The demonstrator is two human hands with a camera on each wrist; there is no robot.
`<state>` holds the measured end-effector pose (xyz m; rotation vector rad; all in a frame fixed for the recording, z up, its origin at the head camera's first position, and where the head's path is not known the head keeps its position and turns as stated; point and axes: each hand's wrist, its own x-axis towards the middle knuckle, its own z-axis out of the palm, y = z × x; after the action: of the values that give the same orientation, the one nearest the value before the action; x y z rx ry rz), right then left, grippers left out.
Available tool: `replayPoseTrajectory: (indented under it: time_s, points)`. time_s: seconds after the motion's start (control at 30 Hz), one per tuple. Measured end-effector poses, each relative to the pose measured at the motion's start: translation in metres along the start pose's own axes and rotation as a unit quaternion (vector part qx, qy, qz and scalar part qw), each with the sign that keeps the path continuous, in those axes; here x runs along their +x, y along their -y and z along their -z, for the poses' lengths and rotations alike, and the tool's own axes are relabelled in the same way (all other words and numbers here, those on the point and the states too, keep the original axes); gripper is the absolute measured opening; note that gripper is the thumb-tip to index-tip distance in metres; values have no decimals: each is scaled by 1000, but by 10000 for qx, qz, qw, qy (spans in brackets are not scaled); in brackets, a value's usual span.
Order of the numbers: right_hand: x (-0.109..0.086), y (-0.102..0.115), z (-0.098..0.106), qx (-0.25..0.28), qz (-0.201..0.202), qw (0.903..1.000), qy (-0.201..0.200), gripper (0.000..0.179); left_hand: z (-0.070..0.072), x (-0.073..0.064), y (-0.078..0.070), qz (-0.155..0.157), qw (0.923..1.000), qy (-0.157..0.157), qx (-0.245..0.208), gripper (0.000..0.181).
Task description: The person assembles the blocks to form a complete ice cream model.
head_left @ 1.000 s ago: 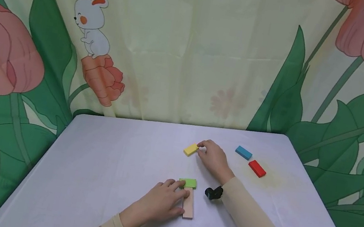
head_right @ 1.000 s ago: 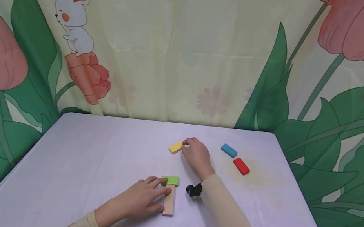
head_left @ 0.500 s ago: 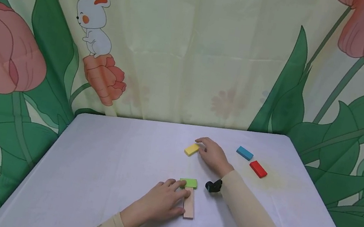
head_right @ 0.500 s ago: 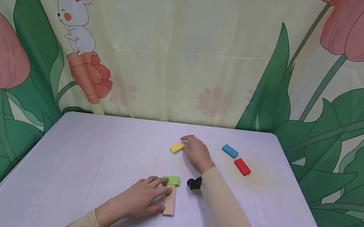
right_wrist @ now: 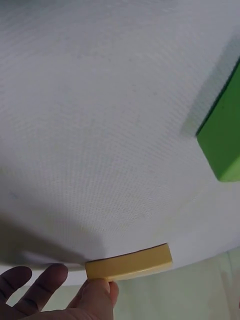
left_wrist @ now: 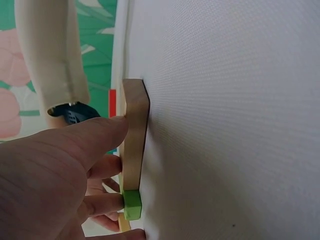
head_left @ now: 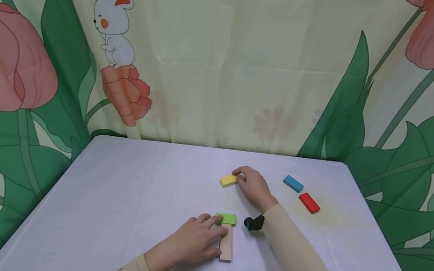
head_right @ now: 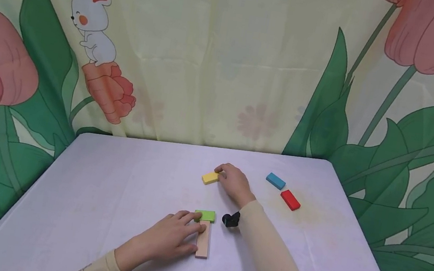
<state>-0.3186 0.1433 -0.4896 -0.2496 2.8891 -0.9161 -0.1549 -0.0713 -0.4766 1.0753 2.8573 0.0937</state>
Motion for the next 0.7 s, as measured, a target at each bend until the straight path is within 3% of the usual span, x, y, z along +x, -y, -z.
replayPoseTrajectory:
  time_s: [0.7]
  points:
    - [-20,2,5,503,-390,9979,122,18,1,3,-2,83,9998,182,-30,48]
